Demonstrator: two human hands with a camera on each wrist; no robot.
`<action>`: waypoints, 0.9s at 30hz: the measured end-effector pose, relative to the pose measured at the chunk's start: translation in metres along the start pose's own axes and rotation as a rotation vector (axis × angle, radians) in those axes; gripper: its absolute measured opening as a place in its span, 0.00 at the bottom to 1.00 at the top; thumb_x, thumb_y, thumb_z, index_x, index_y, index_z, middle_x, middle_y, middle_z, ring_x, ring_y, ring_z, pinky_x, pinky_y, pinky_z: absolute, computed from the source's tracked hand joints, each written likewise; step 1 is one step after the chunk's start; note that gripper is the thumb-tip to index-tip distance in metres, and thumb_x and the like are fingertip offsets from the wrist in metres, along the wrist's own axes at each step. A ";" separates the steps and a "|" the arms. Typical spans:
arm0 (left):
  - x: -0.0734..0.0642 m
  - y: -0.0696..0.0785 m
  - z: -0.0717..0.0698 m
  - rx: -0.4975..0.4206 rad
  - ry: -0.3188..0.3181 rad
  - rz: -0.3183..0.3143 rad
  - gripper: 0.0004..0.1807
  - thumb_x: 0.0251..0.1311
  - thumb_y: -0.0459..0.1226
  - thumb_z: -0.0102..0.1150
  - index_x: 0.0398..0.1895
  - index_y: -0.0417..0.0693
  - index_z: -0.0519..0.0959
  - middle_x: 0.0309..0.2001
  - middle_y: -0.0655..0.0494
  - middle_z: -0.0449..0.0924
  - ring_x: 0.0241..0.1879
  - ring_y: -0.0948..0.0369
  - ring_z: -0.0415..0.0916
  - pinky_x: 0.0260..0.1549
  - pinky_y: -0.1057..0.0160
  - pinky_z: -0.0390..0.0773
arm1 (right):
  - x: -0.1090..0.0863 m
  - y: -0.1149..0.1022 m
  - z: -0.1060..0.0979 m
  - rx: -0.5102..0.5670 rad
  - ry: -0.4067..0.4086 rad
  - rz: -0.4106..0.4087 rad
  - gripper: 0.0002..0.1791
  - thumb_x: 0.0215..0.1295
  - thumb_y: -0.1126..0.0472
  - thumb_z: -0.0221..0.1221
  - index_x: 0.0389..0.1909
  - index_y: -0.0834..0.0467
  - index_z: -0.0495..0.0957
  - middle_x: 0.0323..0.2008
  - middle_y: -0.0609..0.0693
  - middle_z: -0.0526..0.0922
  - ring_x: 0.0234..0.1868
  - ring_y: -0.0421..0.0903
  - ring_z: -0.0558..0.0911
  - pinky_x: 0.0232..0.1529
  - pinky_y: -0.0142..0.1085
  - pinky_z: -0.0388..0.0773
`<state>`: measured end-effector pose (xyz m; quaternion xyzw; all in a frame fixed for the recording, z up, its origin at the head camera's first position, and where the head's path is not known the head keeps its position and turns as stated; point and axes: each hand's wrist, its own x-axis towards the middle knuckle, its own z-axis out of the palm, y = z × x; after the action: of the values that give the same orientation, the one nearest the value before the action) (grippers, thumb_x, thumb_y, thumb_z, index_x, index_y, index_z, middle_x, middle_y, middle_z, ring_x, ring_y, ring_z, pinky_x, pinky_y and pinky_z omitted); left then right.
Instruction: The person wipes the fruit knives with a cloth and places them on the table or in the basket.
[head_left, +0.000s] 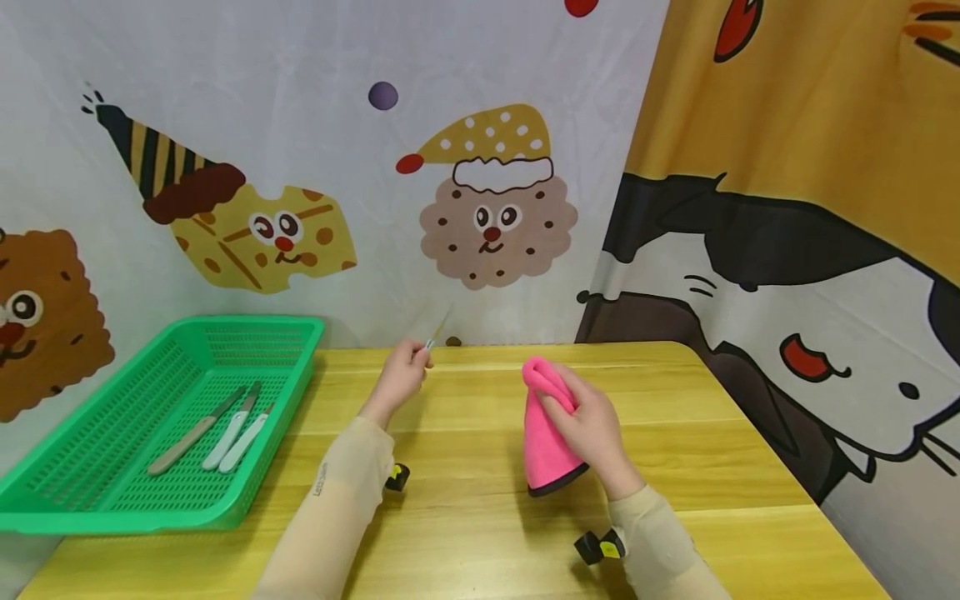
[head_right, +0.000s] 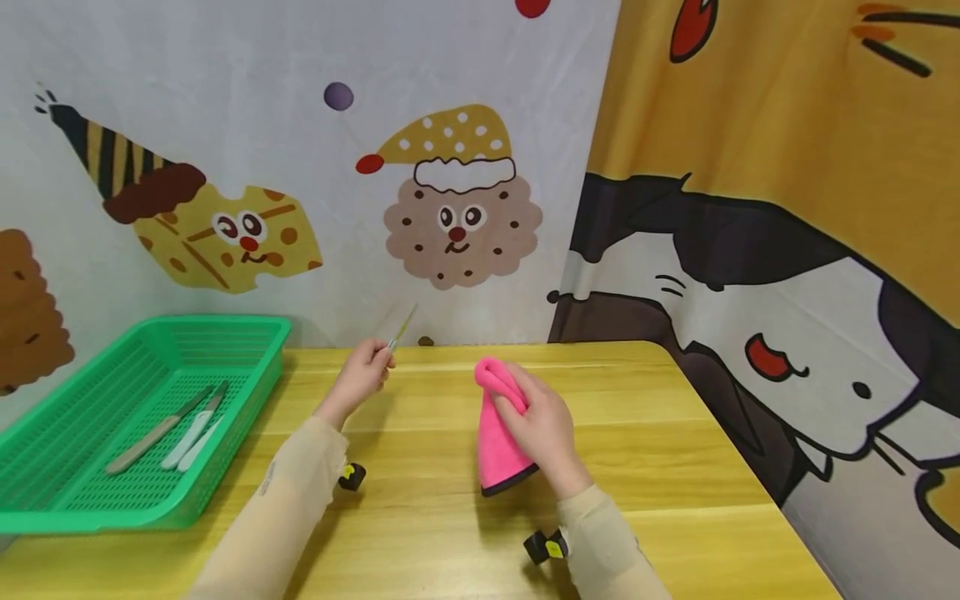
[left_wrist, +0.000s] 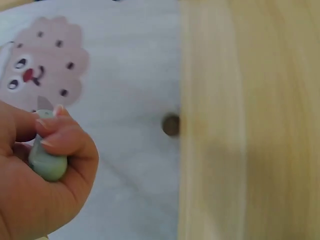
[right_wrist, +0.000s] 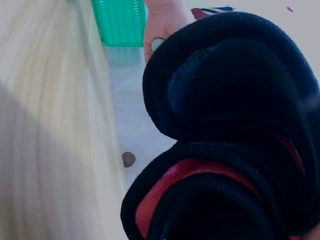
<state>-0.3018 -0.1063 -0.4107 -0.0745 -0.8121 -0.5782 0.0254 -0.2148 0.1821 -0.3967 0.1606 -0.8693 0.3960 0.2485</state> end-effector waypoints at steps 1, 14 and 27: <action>-0.002 0.003 0.000 -0.084 -0.017 -0.002 0.12 0.78 0.34 0.39 0.50 0.32 0.68 0.38 0.42 0.73 0.25 0.60 0.65 0.23 0.65 0.68 | 0.001 -0.001 -0.001 -0.011 0.010 -0.015 0.23 0.62 0.59 0.68 0.60 0.51 0.80 0.51 0.54 0.84 0.43 0.52 0.83 0.40 0.49 0.78; -0.033 0.026 0.002 -0.728 -0.375 0.010 0.17 0.81 0.40 0.29 0.55 0.33 0.60 0.34 0.51 0.65 0.19 0.67 0.53 0.16 0.73 0.58 | 0.016 -0.023 -0.006 -0.190 0.195 -0.394 0.24 0.57 0.61 0.68 0.56 0.52 0.81 0.36 0.51 0.83 0.29 0.46 0.77 0.22 0.41 0.73; -0.056 0.024 0.015 -0.750 -0.500 0.025 0.16 0.81 0.41 0.30 0.51 0.34 0.62 0.33 0.53 0.65 0.18 0.70 0.55 0.15 0.75 0.58 | 0.021 -0.029 0.023 -0.286 0.158 -0.516 0.23 0.56 0.59 0.68 0.55 0.50 0.80 0.28 0.50 0.77 0.20 0.46 0.73 0.19 0.39 0.70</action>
<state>-0.2424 -0.0897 -0.4006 -0.2258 -0.5265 -0.7965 -0.1936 -0.2252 0.1449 -0.3802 0.3081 -0.8248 0.2047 0.4276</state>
